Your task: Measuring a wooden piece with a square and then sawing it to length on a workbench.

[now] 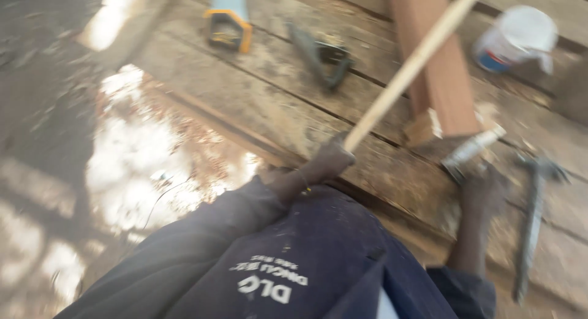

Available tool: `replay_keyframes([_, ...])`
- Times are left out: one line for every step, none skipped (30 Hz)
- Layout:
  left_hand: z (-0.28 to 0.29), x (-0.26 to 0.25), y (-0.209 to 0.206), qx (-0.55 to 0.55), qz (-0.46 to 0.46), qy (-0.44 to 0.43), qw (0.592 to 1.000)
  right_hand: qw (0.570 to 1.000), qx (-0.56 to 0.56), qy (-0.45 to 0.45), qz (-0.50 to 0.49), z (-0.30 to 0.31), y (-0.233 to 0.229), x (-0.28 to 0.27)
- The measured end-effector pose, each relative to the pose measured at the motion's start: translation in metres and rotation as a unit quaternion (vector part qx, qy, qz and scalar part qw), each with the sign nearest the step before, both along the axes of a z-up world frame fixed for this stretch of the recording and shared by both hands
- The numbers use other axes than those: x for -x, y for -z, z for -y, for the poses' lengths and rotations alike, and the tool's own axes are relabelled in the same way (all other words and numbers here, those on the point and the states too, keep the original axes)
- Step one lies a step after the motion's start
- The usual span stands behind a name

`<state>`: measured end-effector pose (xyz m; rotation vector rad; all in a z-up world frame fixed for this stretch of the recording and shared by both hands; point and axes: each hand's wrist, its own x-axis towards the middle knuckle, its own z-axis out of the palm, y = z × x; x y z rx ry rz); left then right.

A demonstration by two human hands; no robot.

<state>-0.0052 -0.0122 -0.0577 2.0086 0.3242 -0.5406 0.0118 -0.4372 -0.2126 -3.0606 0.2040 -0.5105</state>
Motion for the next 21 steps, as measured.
replay_keyframes([-0.003,0.001,0.021,-0.001,0.032,-0.004,0.999,0.984,-0.052,0.011,0.170,0.005,-0.001,0.008])
replay_keyframes([-0.018,0.009,-0.005,-0.008,0.035,-0.031,0.999,0.983,-0.063,-0.014,0.171,-0.029,-0.036,0.012])
replay_keyframes([-0.027,0.017,-0.029,0.020,0.013,-0.027,0.999,0.973,-0.121,-0.004,0.197,-0.054,-0.073,0.022])
replay_keyframes([-0.034,0.025,-0.053,0.050,-0.007,-0.023,0.998,0.959,-0.179,0.006,0.220,-0.077,-0.110,0.034])
replay_keyframes([-0.042,0.028,-0.052,0.049,-0.009,-0.040,0.998,0.959,-0.183,-0.008,0.215,-0.098,-0.123,0.033])
replay_keyframes([-0.048,0.031,-0.050,0.036,-0.013,-0.046,0.998,0.934,-0.195,-0.092,0.284,-0.118,-0.137,0.033])
replay_keyframes([-0.053,0.035,-0.049,0.024,-0.018,-0.045,0.999,0.898,-0.203,-0.168,0.352,-0.135,-0.151,0.039])
replay_keyframes([-0.058,0.040,-0.053,0.025,-0.020,-0.053,0.998,0.898,-0.206,-0.175,0.348,-0.156,-0.151,0.036])
replay_keyframes([-0.061,0.041,-0.056,0.048,-0.024,-0.075,0.996,0.896,-0.266,-0.196,0.296,-0.174,-0.152,0.035])
replay_keyframes([-0.065,0.043,-0.059,0.072,-0.029,-0.096,0.992,0.889,-0.324,-0.218,0.241,-0.192,-0.153,0.034])
replay_keyframes([-0.069,0.044,-0.057,0.073,-0.026,-0.098,0.992,0.888,-0.323,-0.221,0.242,-0.211,-0.156,0.029])
replay_keyframes([-0.073,0.044,-0.055,0.069,-0.017,-0.104,0.992,0.888,-0.330,-0.254,0.194,-0.230,-0.160,0.024])
replay_keyframes([-0.076,0.045,-0.052,0.065,-0.008,-0.111,0.992,0.886,-0.334,-0.288,0.145,-0.248,-0.164,0.018])
replay_keyframes([-0.080,0.048,-0.053,0.069,-0.005,-0.114,0.991,0.885,-0.331,-0.293,0.145,-0.262,-0.172,0.016])
replay_keyframes([-0.087,0.049,-0.055,0.072,-0.018,-0.138,0.988,0.880,-0.365,-0.294,0.079,-0.280,-0.179,0.012])
replay_keyframes([-0.094,0.051,-0.056,0.076,-0.032,-0.163,0.983,0.870,-0.395,-0.295,0.011,-0.298,-0.186,0.009])
replay_keyframes([-0.101,0.053,-0.055,0.076,-0.027,-0.165,0.983,0.869,-0.394,-0.299,0.014,-0.310,-0.182,0.002])
replay_keyframes([-0.108,0.054,-0.054,0.064,-0.032,-0.188,0.980,0.860,-0.390,-0.328,-0.015,-0.322,-0.177,-0.004])
replay_keyframes([-0.115,0.053,-0.052,0.053,-0.035,-0.209,0.976,0.852,-0.383,-0.355,-0.043,-0.333,-0.173,-0.012])
replay_keyframes([-0.121,0.054,-0.046,0.055,-0.029,-0.209,0.976,0.852,-0.380,-0.358,-0.039,-0.343,-0.166,-0.021])
replay_keyframes([-0.128,0.053,-0.040,0.029,-0.035,-0.226,0.973,0.860,-0.366,-0.348,-0.069,-0.354,-0.159,-0.032])
